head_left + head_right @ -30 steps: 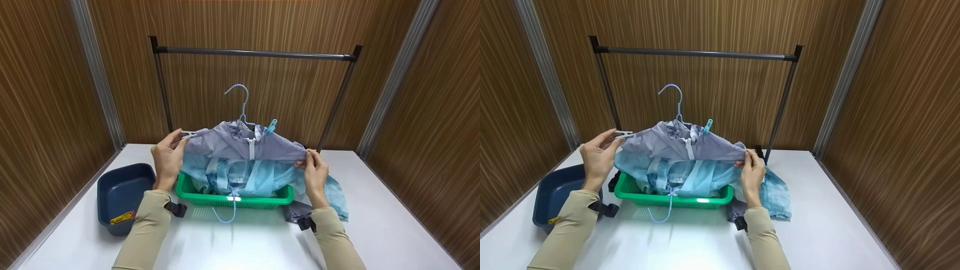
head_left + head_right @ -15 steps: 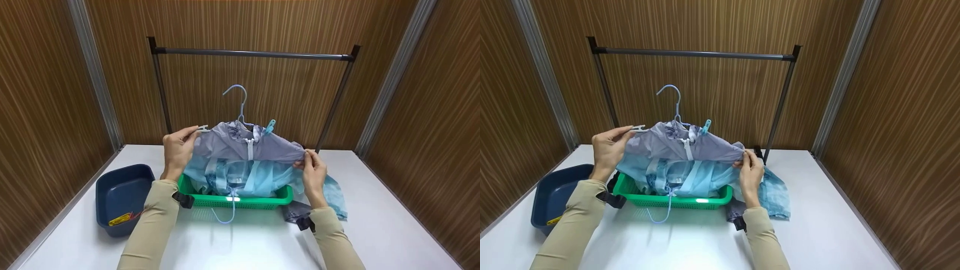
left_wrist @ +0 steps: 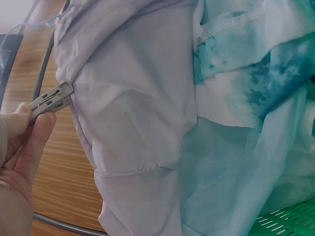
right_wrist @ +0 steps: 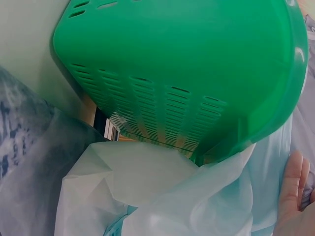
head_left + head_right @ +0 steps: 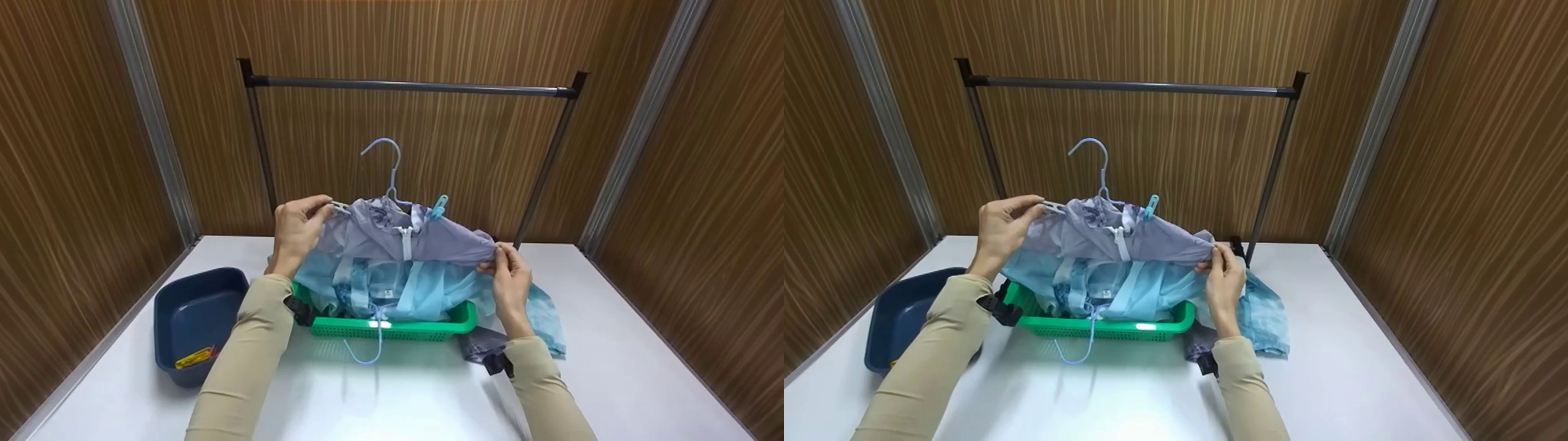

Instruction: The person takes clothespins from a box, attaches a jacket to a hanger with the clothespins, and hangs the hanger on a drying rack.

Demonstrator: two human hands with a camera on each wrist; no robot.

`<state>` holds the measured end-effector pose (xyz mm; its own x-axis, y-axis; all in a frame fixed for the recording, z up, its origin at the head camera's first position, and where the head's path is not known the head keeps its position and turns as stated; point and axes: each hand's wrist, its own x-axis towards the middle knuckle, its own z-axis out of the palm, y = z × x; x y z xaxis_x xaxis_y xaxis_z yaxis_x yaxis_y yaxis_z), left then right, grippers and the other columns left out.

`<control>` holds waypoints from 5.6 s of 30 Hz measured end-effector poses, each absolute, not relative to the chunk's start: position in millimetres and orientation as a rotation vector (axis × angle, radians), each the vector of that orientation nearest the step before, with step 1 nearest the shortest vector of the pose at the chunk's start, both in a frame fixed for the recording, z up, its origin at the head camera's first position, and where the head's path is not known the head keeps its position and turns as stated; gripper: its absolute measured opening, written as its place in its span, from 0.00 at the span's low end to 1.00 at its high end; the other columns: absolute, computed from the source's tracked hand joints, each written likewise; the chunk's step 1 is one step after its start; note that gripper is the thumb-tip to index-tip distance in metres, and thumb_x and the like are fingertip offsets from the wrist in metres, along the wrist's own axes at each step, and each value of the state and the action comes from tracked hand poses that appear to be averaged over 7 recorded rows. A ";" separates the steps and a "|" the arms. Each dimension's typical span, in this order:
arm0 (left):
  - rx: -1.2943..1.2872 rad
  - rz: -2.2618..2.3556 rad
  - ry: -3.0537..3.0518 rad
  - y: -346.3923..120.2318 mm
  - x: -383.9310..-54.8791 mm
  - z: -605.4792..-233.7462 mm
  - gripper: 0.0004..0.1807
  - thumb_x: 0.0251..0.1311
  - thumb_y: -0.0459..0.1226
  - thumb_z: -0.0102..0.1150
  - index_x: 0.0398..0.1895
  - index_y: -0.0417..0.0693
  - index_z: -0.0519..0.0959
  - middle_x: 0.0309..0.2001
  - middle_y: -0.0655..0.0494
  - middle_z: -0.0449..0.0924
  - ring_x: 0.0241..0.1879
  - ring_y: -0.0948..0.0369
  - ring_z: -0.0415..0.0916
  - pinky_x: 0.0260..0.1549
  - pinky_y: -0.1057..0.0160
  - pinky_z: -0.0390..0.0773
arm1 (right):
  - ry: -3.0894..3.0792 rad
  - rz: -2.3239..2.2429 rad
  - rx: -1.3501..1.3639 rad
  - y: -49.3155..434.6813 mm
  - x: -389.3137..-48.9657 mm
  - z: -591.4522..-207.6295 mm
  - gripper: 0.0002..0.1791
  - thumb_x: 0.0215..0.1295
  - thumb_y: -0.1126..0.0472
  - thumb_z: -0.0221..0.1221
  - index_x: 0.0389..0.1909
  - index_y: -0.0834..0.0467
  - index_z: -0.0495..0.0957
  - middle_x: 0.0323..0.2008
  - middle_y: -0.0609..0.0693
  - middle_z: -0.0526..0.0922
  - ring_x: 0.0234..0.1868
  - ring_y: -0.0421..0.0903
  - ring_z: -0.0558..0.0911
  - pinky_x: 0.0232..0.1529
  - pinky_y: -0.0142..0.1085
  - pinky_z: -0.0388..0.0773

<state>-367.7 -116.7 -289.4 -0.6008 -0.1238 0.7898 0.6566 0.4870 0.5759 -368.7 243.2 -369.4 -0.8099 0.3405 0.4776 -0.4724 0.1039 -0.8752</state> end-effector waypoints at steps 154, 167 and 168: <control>-0.539 -0.376 -2.657 -126.7 -350.2 -384.4 0.08 0.63 0.44 0.63 0.34 0.54 0.88 0.26 0.57 0.81 0.29 0.57 0.78 0.30 0.55 0.76 | -1.703 1.743 -0.088 261.5 -391.5 -282.5 0.10 0.77 0.58 0.47 0.36 0.56 0.74 0.32 0.46 0.70 0.36 0.40 0.70 0.37 0.30 0.68; -0.503 -0.424 -2.619 -127.8 -351.4 -384.6 0.09 0.63 0.44 0.63 0.30 0.51 0.85 0.26 0.55 0.80 0.31 0.55 0.79 0.31 0.53 0.76 | -1.583 1.749 -0.251 297.5 -391.6 -270.1 0.12 0.75 0.57 0.50 0.28 0.52 0.72 0.31 0.44 0.70 0.36 0.37 0.70 0.40 0.31 0.66; -0.502 -0.428 -2.622 -127.9 -351.4 -384.4 0.08 0.63 0.44 0.63 0.30 0.51 0.85 0.26 0.55 0.80 0.31 0.55 0.78 0.32 0.53 0.76 | -1.580 1.732 -0.264 301.1 -391.5 -269.8 0.13 0.75 0.57 0.50 0.28 0.52 0.72 0.31 0.44 0.69 0.36 0.37 0.70 0.40 0.30 0.65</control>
<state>-351.4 -127.9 -384.4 -0.8397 0.2761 0.4676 0.4105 0.8865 0.2136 -391.5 301.1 -269.8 -0.6875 0.6459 0.3319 -0.3897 0.0576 -0.9191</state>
